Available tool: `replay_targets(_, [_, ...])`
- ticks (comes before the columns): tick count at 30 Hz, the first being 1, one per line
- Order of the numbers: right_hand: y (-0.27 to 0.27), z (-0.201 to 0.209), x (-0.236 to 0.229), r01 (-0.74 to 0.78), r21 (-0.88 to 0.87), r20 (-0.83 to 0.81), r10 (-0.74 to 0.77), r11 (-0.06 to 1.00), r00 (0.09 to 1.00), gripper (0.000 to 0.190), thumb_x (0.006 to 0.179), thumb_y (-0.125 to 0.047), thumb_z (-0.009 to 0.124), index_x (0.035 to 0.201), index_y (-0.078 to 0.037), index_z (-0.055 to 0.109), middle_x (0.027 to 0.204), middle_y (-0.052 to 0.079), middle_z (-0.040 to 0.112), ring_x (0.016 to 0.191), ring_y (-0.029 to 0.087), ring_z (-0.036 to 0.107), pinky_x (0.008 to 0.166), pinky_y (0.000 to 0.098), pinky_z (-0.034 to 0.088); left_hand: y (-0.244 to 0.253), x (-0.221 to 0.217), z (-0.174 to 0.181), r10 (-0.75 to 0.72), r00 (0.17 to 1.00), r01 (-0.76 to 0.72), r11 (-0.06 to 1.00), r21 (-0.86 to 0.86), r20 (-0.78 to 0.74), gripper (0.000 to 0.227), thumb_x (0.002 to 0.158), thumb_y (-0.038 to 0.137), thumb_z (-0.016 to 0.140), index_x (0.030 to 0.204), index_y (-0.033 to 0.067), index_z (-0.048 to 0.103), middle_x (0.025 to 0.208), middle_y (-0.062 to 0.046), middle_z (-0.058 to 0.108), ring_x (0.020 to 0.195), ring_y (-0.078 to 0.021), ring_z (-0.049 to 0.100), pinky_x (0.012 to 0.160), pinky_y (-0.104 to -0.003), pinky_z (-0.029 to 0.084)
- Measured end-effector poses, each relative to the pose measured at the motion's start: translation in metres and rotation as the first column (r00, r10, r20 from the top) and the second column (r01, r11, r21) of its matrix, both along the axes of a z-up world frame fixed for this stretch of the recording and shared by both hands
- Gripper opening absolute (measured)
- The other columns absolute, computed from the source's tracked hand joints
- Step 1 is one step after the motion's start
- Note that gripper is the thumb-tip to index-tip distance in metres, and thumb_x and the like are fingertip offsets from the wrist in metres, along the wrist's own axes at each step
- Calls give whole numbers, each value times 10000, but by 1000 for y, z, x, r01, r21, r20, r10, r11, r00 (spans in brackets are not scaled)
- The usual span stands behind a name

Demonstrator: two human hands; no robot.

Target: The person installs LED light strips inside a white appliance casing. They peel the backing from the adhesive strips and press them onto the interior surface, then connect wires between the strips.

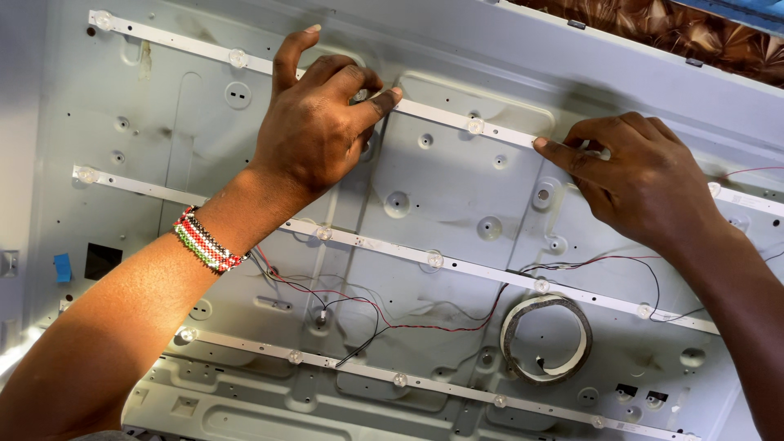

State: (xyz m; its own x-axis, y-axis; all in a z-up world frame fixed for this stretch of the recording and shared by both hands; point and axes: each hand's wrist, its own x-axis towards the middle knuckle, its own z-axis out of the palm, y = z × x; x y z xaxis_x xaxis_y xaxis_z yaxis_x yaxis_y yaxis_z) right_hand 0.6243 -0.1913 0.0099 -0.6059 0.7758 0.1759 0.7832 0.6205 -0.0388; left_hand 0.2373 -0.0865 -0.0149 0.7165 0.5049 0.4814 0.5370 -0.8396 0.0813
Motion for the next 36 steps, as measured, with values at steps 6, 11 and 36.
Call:
replay_targets(6, [-1, 1, -1, -4, 8, 8, 4, 1000, 1000, 427, 1012, -9, 792, 1386, -213, 765, 1186, 72, 689, 946, 268, 651, 865, 410, 571, 0, 1, 1, -4, 1000, 4, 1000, -6, 20, 405, 863, -10, 787, 1231, 149, 844, 1083, -31, 723, 1004, -281, 652, 1199, -520, 236])
replay_targets(11, [-1, 1, -2, -15, 19, -3, 15, 1000, 1000, 399, 1010, -12, 801, 1361, -199, 779, 1165, 86, 693, 934, 273, 658, 847, 414, 573, 0, 1, 1, -3, 1000, 3, 1000, -11, 15, 446, 829, -16, 787, 1240, 149, 838, 1080, -36, 724, 1004, -286, 656, 1195, -528, 238])
replay_targets(36, [0, -11, 1, 55, -39, 28, -54, 998, 998, 460, 979, -133, 627, 1408, -289, 682, 1184, 47, 686, 1004, 301, 683, 823, 450, 567, -91, 92, -12, 455, 819, -541, 815, -208, -349, 1183, 899, 822, 508, 1600, -48, 123, 1575, -485, 115, 1505, -603, 101, 1232, -658, 105])
